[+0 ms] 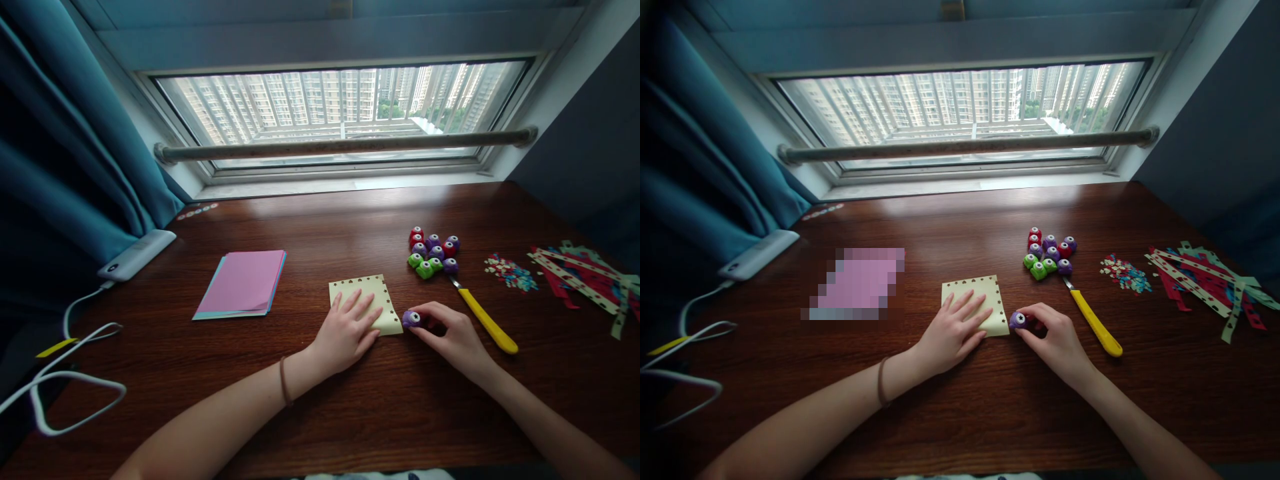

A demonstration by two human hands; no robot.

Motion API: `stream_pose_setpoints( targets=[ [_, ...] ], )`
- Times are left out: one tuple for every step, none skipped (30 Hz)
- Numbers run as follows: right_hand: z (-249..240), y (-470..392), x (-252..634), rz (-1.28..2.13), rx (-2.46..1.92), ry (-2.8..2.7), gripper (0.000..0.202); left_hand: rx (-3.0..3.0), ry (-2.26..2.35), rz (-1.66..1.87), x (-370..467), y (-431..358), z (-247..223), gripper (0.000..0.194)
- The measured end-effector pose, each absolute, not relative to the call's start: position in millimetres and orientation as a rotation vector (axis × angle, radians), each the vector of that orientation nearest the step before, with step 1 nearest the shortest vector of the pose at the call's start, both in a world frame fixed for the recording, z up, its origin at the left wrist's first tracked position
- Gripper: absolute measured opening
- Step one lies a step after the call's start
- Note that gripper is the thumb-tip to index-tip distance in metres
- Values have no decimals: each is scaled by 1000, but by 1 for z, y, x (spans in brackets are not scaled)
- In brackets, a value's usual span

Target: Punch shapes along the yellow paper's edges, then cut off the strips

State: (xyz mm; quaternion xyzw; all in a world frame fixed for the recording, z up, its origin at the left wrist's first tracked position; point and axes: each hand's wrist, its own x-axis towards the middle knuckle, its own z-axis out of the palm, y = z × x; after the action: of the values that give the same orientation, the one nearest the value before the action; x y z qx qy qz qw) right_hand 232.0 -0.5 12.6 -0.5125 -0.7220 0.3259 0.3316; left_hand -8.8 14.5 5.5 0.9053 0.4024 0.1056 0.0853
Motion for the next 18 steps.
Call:
stream_pose_setpoints(
  targets=[
    [14, -1, 232, 865, -1334, -1890, 14, 2698, 1201, 311, -9, 15, 5, 40],
    [14, -1, 231, 878, -1331, -1889, 14, 2697, 1201, 308, -9, 15, 5, 40],
    [14, -1, 231, 887, -1329, -1885, 13, 2696, 1200, 304, -9, 15, 5, 40],
    [14, -1, 231, 891, -1330, -1882, 13, 2695, 1198, 302, -9, 15, 5, 40],
    [14, -1, 231, 892, -1334, -1877, 13, 2694, 1198, 298, -9, 15, 6, 41],
    [13, -1, 231, 891, -1338, -1872, 14, 2693, 1198, 296, -9, 15, 6, 41],
    [13, -1, 231, 890, -1342, -1868, 14, 2693, 1197, 296, -9, 15, 5, 41],
    [13, -1, 231, 889, -1346, -1863, 15, 2694, 1196, 300, -9, 15, 5, 41],
    [12, -1, 232, 890, -1348, -1861, 15, 2696, 1196, 305, -9, 15, 5, 41],
    [12, -1, 232, 889, -1349, -1861, 15, 2698, 1196, 313, -9, 15, 5, 41],
    [12, -1, 231, 891, -1348, -1863, 16, 2700, 1196, 320, -9, 15, 5, 40],
    [12, -1, 231, 893, -1346, -1867, 16, 2702, 1196, 325, -9, 14, 5, 40],
    [12, -1, 231, 894, -1342, -1873, 16, 2703, 1197, 325, -9, 14, 5, 40],
    [13, -1, 230, 896, -1336, -1880, 15, 2704, 1197, 323, -9, 14, 5, 40],
    [13, -1, 230, 898, -1328, -1891, 15, 2704, 1198, 322, -9, 14, 5, 40],
    [14, -2, 229, 897, -1318, -1903, 14, 2704, 1199, 321, -9, 14, 5, 40],
    [14, -2, 229, 891, -1307, -1917, 14, 2705, 1201, 323, -9, 14, 5, 40],
    [14, -2, 228, 881, -1298, -1930, 14, 2706, 1203, 327, -9, 14, 5, 40]
  ],
)
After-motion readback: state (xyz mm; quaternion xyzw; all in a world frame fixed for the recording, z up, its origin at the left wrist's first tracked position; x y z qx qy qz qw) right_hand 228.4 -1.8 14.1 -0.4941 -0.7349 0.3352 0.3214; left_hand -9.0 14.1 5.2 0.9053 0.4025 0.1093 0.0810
